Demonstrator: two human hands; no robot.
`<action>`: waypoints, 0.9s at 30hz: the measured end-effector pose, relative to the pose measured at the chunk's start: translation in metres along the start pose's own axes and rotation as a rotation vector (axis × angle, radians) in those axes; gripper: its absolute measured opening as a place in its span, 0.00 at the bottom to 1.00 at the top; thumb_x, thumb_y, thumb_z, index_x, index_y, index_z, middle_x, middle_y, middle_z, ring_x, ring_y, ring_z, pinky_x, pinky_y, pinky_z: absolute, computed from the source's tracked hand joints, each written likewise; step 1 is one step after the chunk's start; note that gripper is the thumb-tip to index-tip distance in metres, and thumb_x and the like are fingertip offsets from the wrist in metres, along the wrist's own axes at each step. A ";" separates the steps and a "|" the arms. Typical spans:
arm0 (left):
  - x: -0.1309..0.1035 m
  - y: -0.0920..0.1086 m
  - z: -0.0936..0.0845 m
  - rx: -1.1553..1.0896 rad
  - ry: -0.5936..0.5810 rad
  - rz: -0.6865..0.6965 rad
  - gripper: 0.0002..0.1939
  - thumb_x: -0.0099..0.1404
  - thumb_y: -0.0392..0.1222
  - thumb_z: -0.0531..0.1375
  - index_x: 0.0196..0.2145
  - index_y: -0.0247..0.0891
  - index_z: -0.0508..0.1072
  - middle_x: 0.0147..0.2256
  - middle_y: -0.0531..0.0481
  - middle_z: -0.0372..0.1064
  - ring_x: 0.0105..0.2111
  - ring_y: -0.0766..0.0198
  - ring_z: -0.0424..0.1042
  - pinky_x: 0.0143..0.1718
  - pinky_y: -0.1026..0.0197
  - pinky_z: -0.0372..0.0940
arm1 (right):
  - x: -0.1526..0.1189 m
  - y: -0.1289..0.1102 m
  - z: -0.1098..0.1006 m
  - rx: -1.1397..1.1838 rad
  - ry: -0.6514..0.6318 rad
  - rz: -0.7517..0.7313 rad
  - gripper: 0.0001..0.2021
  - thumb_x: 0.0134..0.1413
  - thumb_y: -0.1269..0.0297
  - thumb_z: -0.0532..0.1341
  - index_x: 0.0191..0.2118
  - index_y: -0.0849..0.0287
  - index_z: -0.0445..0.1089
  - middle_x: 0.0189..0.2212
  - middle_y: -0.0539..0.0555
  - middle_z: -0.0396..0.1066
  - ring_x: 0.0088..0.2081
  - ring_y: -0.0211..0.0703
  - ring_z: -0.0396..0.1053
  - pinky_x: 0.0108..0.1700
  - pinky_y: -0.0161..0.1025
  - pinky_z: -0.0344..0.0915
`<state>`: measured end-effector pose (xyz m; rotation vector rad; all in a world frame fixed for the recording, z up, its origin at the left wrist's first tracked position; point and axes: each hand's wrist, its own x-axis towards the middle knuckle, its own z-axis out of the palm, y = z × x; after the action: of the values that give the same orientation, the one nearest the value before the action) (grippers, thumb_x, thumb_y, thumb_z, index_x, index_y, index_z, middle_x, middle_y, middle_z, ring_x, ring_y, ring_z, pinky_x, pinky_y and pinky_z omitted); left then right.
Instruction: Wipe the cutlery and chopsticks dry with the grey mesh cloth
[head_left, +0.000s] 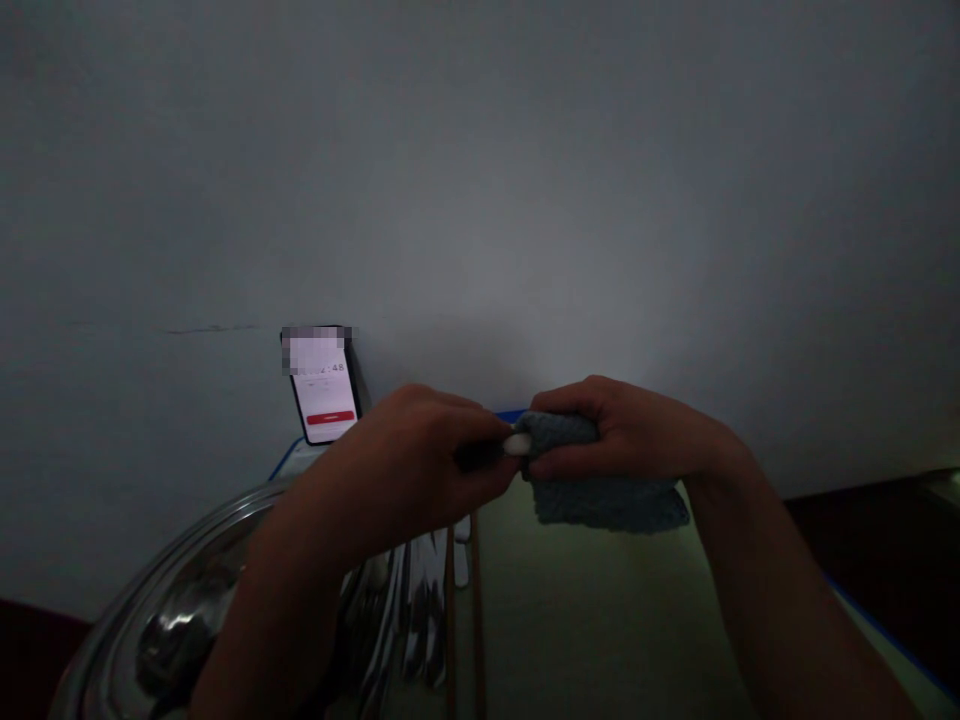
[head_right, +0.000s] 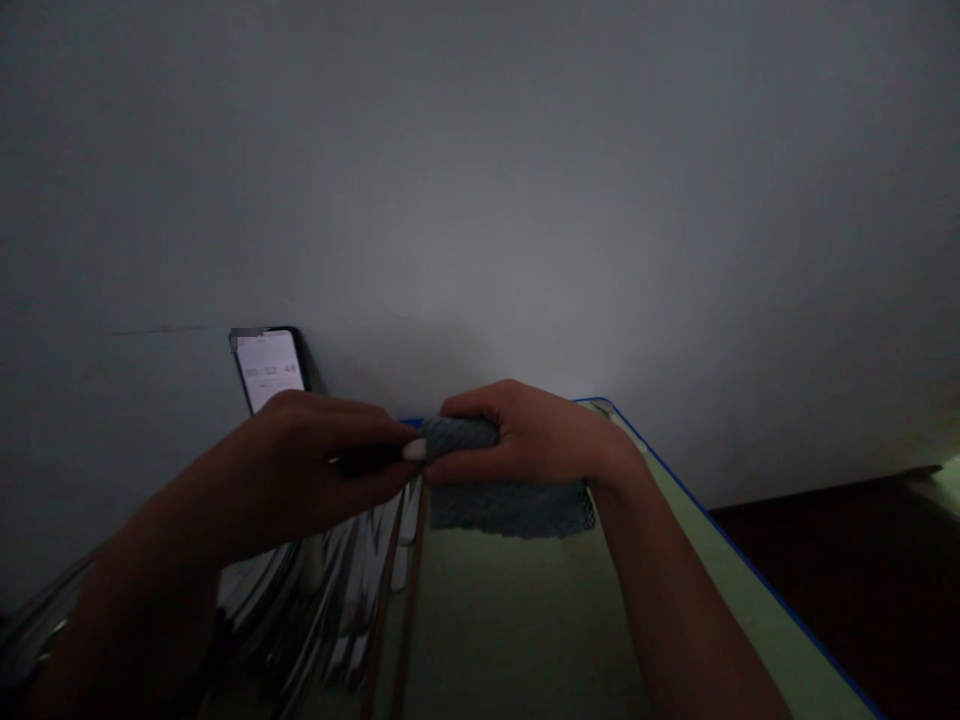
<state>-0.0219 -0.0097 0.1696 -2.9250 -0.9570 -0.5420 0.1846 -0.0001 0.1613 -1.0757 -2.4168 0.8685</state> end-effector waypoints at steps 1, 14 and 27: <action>0.000 0.000 0.000 -0.011 0.007 0.012 0.09 0.61 0.39 0.56 0.25 0.35 0.72 0.18 0.57 0.61 0.18 0.74 0.58 0.21 0.68 0.49 | 0.000 -0.001 0.000 0.002 0.000 -0.005 0.15 0.47 0.52 0.59 0.32 0.61 0.69 0.22 0.47 0.65 0.24 0.33 0.60 0.25 0.31 0.54; -0.004 0.003 -0.003 -0.037 0.037 0.000 0.11 0.61 0.40 0.54 0.23 0.36 0.69 0.16 0.58 0.58 0.16 0.74 0.55 0.19 0.67 0.49 | -0.003 -0.003 0.000 0.004 -0.018 -0.062 0.17 0.49 0.50 0.58 0.33 0.61 0.68 0.23 0.48 0.65 0.25 0.33 0.60 0.24 0.30 0.54; 0.000 0.005 -0.001 -0.049 0.024 -0.066 0.11 0.63 0.42 0.53 0.29 0.37 0.73 0.21 0.55 0.65 0.20 0.72 0.61 0.22 0.68 0.52 | -0.004 0.003 -0.005 0.036 0.036 0.019 0.16 0.48 0.51 0.59 0.34 0.60 0.70 0.24 0.48 0.66 0.25 0.34 0.62 0.25 0.31 0.56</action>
<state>-0.0197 -0.0138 0.1710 -2.9307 -1.0562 -0.6109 0.1914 -0.0001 0.1628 -1.0941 -2.3561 0.8873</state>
